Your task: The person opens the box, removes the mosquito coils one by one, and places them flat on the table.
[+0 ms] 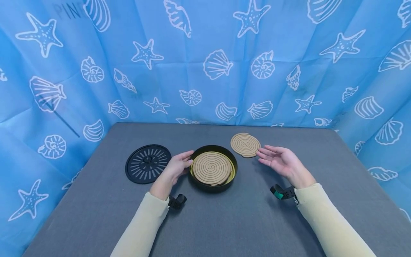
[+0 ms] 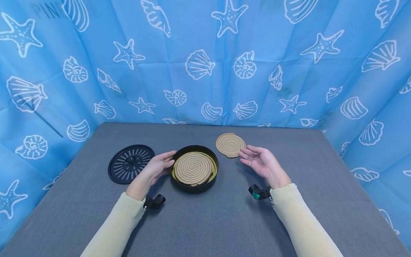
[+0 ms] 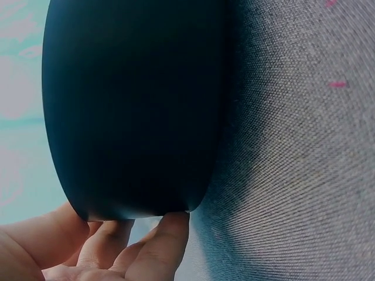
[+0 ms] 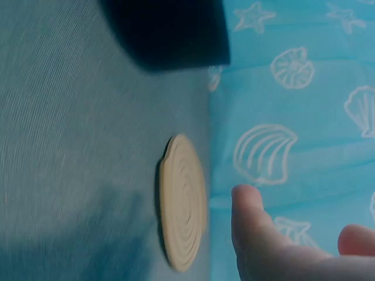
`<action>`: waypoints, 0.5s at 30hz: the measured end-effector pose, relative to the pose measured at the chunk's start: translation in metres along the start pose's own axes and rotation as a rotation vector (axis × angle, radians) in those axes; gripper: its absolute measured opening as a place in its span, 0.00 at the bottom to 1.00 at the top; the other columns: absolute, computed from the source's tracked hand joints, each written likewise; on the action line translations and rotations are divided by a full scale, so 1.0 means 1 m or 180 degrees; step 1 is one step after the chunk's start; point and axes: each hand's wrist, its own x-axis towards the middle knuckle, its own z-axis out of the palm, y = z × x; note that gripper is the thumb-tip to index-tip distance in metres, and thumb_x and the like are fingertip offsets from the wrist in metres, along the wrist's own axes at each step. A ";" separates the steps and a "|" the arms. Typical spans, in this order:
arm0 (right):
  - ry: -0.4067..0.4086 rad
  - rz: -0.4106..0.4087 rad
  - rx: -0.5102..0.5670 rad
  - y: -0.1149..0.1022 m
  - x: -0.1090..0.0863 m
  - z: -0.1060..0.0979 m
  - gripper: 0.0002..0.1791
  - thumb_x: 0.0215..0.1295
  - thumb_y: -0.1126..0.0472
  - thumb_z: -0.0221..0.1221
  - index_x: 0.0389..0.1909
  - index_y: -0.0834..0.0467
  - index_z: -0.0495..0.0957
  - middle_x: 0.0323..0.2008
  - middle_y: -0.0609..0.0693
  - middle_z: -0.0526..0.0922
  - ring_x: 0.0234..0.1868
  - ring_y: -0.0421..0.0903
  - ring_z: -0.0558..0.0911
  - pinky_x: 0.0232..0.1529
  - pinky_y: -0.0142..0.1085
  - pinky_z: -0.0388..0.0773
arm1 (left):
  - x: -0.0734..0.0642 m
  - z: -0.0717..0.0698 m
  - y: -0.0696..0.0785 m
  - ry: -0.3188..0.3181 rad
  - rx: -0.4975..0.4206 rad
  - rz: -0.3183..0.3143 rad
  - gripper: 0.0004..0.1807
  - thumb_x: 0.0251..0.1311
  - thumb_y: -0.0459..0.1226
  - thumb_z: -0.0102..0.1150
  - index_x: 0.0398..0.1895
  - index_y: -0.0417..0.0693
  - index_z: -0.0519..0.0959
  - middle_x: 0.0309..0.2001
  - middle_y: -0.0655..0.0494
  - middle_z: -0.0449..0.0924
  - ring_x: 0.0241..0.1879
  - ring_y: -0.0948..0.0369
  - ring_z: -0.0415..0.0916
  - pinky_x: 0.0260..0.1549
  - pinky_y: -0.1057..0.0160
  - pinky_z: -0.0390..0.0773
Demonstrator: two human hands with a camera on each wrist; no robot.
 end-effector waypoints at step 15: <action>-0.0348 -0.0076 -0.0296 0.016 -0.009 0.022 0.36 0.78 0.64 0.34 0.74 0.59 0.21 0.76 0.60 0.28 0.76 0.54 0.37 0.73 0.44 0.38 | -0.001 0.001 -0.001 -0.0029 0.0052 0.0040 0.24 0.73 0.30 0.43 0.71 0.47 0.65 0.72 0.46 0.59 0.71 0.50 0.55 0.64 0.44 0.62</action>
